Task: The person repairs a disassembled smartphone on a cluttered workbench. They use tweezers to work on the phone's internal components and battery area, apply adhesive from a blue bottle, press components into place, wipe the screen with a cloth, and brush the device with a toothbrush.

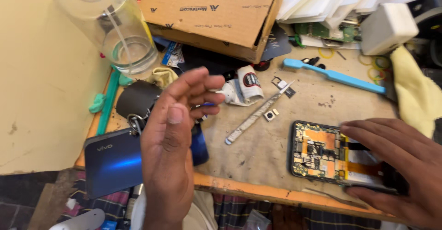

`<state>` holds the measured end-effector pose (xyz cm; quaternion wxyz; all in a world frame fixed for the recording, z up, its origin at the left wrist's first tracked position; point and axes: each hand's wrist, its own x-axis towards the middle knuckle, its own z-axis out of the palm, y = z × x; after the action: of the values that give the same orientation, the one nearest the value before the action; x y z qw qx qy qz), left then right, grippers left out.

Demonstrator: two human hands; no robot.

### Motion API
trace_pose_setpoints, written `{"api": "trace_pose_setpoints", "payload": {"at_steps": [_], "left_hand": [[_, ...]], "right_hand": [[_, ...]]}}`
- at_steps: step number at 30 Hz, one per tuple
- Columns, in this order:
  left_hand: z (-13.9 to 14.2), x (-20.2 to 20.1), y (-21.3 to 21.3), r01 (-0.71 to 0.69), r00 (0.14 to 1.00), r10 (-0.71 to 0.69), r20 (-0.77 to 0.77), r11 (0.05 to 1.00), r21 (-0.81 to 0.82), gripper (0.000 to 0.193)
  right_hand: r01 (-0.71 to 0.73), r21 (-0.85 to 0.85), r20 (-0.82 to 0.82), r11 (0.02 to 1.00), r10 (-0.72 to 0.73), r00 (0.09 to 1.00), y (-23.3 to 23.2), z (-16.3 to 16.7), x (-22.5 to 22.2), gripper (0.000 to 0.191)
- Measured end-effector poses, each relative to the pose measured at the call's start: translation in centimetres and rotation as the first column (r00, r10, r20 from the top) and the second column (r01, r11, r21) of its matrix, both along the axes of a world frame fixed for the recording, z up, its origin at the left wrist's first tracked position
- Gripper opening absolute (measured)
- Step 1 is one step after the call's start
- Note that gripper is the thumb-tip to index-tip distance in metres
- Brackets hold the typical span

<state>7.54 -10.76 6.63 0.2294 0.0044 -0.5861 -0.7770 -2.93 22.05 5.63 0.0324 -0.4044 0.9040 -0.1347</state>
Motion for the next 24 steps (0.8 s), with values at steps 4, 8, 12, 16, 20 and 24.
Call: {"api": "trace_pose_setpoints", "payload": {"at_steps": [4,8,12,16,20,24], "left_hand": [[0.0,2.1,0.3,0.037,0.977,-0.001,0.213,0.986,-0.162,0.046],[-1.6,3.8,1.9,0.122,0.976,-0.018,0.218,0.872,-0.475,0.031],[-5.1,4.6,5.3,0.372,0.923,-0.293,0.250,0.848,-0.378,0.030],[-9.5,4.5,9.6,0.530,0.848,-0.442,0.294,0.732,-0.429,0.022],[-12.2,5.0,11.4,0.471,0.875,-0.457,0.160,0.723,-0.506,0.016],[-12.2,4.4,11.5,0.510,0.860,-0.452,0.237,0.735,-0.447,0.016]], "right_hand": [[-0.053,0.045,0.109,0.998,0.048,0.993,0.8,1.7,-1.4,0.103],[-0.053,-0.020,0.130,0.998,0.056,0.990,1.8,3.3,-3.0,0.103],[-0.060,-0.193,0.204,0.979,0.100,0.974,3.0,5.5,-3.8,0.101],[0.022,-0.274,0.353,0.962,0.079,0.932,4.4,8.0,-4.9,0.101],[0.029,-0.291,0.332,0.956,0.073,0.940,5.3,9.1,-5.7,0.100],[0.059,-0.264,0.345,0.963,0.037,0.938,5.7,8.9,-5.8,0.101]]}}
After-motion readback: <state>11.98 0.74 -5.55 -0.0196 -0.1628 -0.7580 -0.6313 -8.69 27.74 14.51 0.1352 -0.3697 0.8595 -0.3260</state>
